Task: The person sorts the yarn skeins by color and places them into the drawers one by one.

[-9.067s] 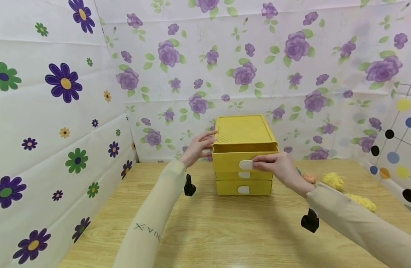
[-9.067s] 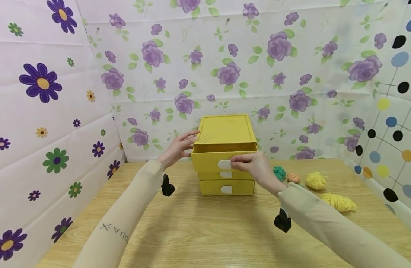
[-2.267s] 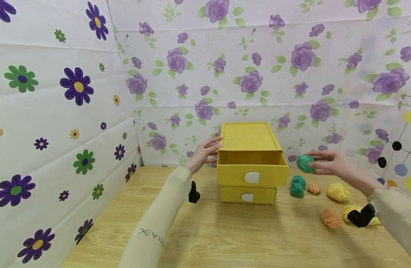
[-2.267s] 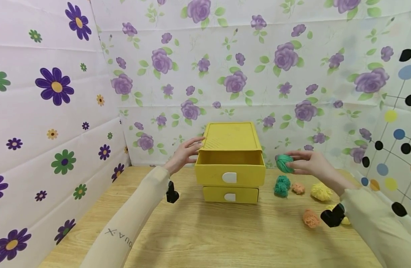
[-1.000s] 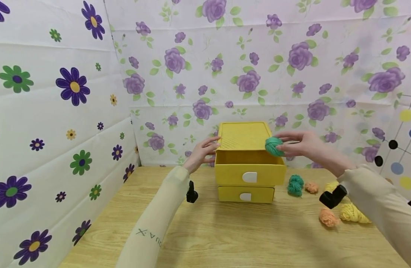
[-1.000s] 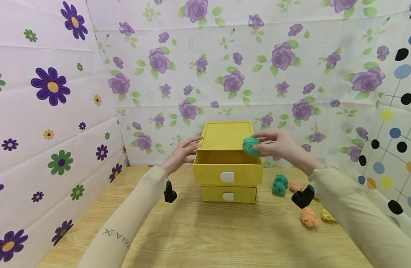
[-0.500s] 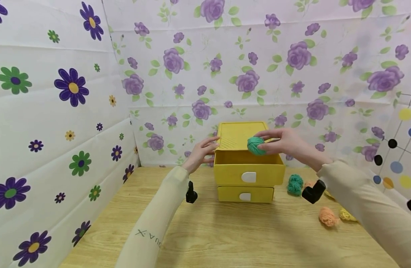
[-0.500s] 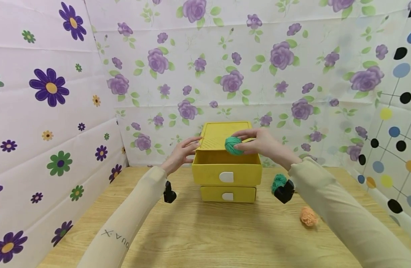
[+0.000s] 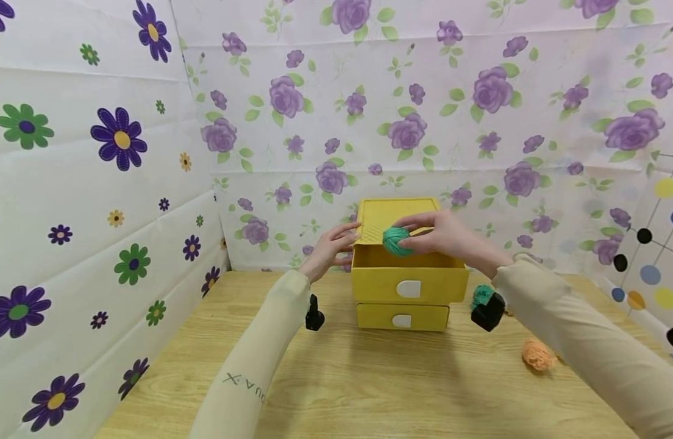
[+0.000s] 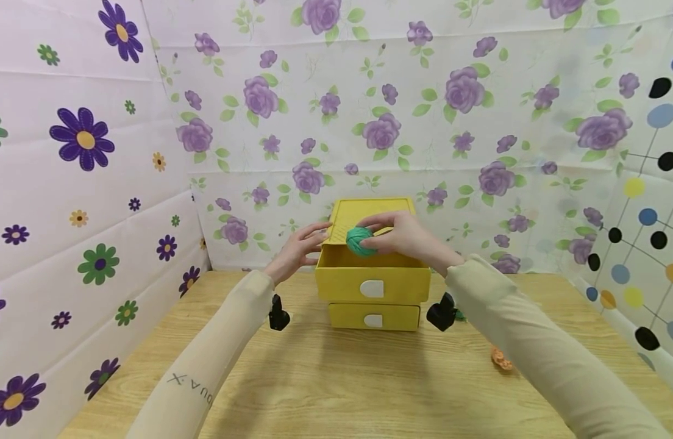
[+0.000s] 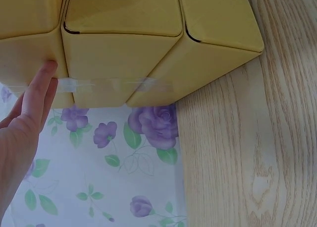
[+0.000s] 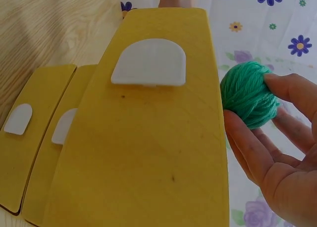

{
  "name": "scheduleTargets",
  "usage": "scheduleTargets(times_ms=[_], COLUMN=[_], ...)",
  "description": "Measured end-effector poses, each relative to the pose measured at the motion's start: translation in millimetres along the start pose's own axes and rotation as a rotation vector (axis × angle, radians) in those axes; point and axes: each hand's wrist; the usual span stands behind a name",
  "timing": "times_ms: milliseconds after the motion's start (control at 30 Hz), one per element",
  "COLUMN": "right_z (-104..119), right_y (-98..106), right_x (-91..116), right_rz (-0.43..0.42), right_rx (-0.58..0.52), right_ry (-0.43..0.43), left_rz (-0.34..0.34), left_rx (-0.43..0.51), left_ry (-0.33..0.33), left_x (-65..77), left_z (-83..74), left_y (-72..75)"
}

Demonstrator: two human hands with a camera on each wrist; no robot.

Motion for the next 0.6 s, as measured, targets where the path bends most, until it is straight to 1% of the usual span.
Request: scheduleTargets(times_ms=[100, 233, 300, 500, 600], right_z=[2, 2, 2, 1, 1], right_y=[-7, -16, -20, -26, -26], right_x=[-4, -8, -8, -10, -10], right_rz=[-0.003, -0.006, -0.008, -0.007, 0.014], right_rx=[0.036, 0.022, 0.005, 0.015, -0.029], right_ry=[0.021, 0.082, 0.098, 0.09, 0.065], left_rz=[0.003, 0.004, 0.002, 0.005, 0.005], left_rx=[-0.005, -0.005, -0.008, -0.018, -0.02], left_ry=[-0.003, -0.005, -0.002, -0.001, -0.003], left_x=[-0.7, -0.8, -0.3, -0.3, -1.1], left_z=[0.2, 0.7, 0.3, 0.1, 0.3], left_y=[0.5, 0.9, 0.7, 0.4, 0.3])
Point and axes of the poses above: each hand's wrist, its own x-axis away from the middle knuckle, its own y-axis out of the back of the hand, z = x × y, and after that the axes turned 12 degrees about -z, right-handed
